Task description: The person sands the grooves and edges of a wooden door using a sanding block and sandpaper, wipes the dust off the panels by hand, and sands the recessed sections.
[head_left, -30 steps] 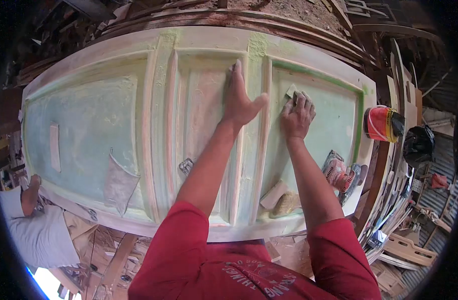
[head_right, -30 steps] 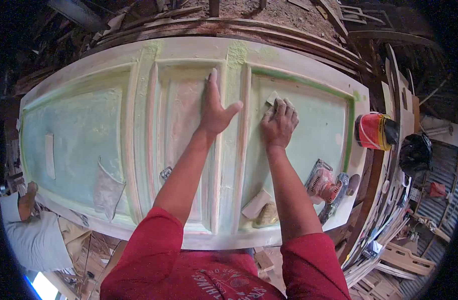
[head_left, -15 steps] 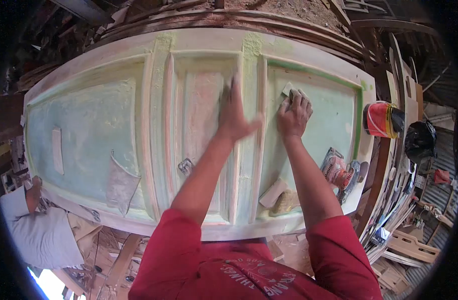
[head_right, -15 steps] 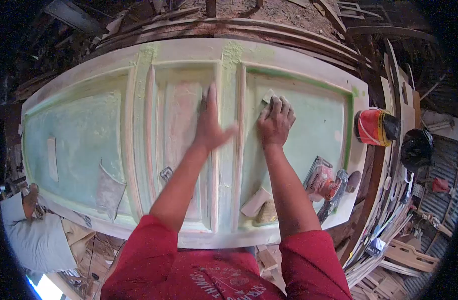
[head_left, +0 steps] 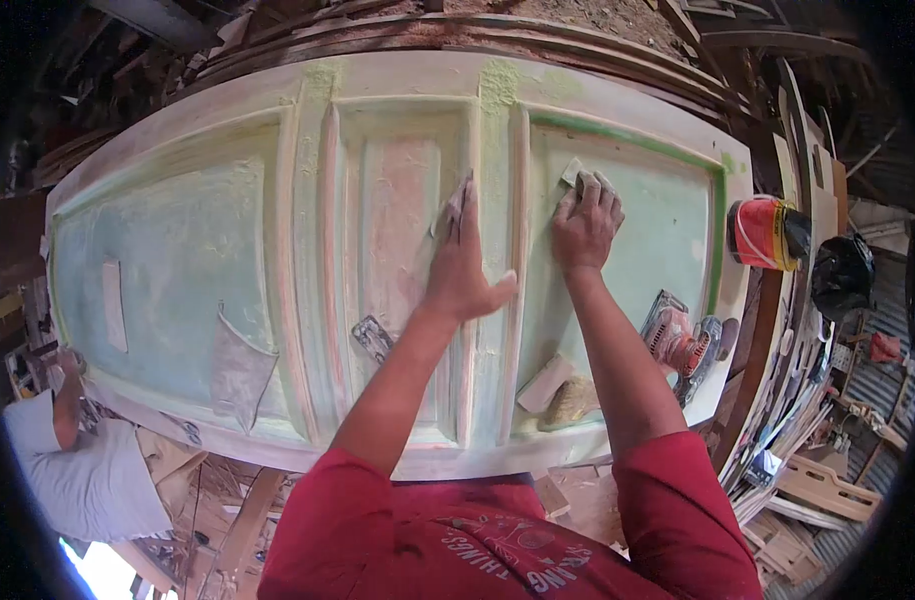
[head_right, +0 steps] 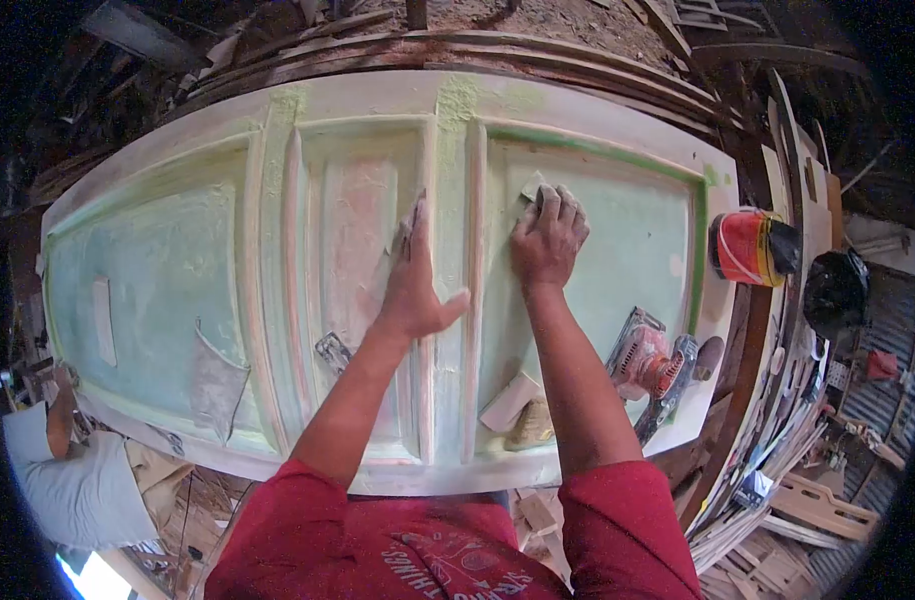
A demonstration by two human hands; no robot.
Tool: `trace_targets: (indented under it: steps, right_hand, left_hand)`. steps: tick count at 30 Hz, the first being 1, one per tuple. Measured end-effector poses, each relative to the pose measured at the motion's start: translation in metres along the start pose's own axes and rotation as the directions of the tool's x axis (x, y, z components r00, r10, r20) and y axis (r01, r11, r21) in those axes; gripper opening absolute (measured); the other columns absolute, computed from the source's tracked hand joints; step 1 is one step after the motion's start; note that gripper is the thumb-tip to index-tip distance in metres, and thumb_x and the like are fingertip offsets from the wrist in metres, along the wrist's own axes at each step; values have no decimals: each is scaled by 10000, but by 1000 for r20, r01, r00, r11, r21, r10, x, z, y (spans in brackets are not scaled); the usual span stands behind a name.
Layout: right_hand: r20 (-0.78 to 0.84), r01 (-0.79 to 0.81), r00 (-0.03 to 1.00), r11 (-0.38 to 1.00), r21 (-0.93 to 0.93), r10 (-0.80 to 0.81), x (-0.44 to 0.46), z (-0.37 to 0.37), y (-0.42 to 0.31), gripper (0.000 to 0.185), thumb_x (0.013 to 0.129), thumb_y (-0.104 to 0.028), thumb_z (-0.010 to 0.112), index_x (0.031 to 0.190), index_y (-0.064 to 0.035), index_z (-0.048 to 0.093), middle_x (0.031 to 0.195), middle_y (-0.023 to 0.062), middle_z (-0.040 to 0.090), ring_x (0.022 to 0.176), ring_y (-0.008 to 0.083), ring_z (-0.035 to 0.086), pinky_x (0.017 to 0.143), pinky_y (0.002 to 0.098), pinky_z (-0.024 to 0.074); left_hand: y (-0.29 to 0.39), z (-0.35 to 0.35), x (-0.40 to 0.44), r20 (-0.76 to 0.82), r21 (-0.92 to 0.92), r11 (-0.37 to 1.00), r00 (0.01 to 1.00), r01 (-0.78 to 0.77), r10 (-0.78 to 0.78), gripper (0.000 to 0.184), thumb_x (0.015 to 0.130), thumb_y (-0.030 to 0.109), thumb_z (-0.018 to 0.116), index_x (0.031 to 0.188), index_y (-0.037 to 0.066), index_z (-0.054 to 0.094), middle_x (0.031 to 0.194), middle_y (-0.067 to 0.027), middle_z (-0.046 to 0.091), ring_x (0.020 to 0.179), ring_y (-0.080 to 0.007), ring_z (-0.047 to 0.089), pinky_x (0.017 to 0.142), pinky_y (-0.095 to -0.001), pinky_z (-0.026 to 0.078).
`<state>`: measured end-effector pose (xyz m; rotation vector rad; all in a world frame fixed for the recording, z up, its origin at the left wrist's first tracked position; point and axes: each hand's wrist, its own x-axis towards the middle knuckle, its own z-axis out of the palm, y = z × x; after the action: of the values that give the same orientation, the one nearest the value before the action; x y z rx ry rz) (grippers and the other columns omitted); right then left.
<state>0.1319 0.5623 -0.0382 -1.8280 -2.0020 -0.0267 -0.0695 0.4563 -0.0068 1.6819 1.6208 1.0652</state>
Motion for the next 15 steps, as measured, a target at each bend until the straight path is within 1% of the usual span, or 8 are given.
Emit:
trace_targets:
  steps: [2, 6, 9, 12, 13, 15]
  right_hand:
    - [20, -3, 1000, 1000, 9, 3, -1, -3, -2, 384, 1028, -213, 659, 1403, -138, 634, 1467, 148, 633, 1413, 394, 556, 1199, 547, 405]
    - [10, -10, 1000, 1000, 16, 9, -1, -3, -4, 373, 1032, -220, 651, 1396, -138, 636, 1470, 150, 629, 1420, 393, 549, 1202, 545, 403]
    - [8, -7, 1000, 1000, 10, 7, -1, 1, -1, 379, 1035, -230, 645, 1402, -139, 635, 1472, 150, 628, 1424, 390, 546, 1205, 546, 401]
    - [5, 3, 1000, 1000, -9, -3, 0, 4, 3, 384, 1038, -240, 641, 1408, -139, 632, 1475, 150, 627, 1426, 391, 545, 1208, 549, 398]
    - [23, -6, 1000, 1000, -8, 6, -2, 0, 2, 387, 1038, -243, 641, 1411, -139, 632, 1476, 152, 627, 1427, 392, 544, 1210, 551, 397]
    - [31, -2, 1000, 1000, 11, 2, 1, 0, -4, 388, 1039, -247, 640, 1411, -138, 631, 1480, 157, 625, 1428, 397, 543, 1212, 555, 394]
  left_hand:
    - [-13, 9, 23, -38, 52, 998, 999, -36, 38, 1440, 701, 302, 905, 1755, -20, -23, 1819, -308, 125, 1681, -519, 145, 1385, -550, 196]
    - [-32, 14, 73, -50, 50, 998, 999, 26, -23, 1464, 697, 341, 914, 1754, -22, -33, 1815, -328, 109, 1682, -518, 142, 1374, -556, 222]
    - [0, 7, -5, 21, 16, 998, 998, 54, -55, 1454, 708, 362, 909, 1754, -47, -15, 1797, -361, 155, 1678, -509, 186, 1385, -528, 166]
    - [19, 7, -54, 14, 29, 1000, 1000, 6, -6, 1466, 700, 359, 904, 1755, -44, -30, 1796, -376, 133, 1677, -532, 164, 1389, -524, 145]
    - [15, 13, -44, 27, 123, 992, 999, 16, -20, 1473, 701, 368, 910, 1755, -39, -35, 1793, -385, 113, 1669, -558, 156, 1382, -532, 171]
    - [-14, 19, 21, -16, 146, 989, 1000, 23, -21, 1481, 704, 375, 915, 1755, -34, -45, 1795, -386, 98, 1669, -558, 153, 1377, -537, 191]
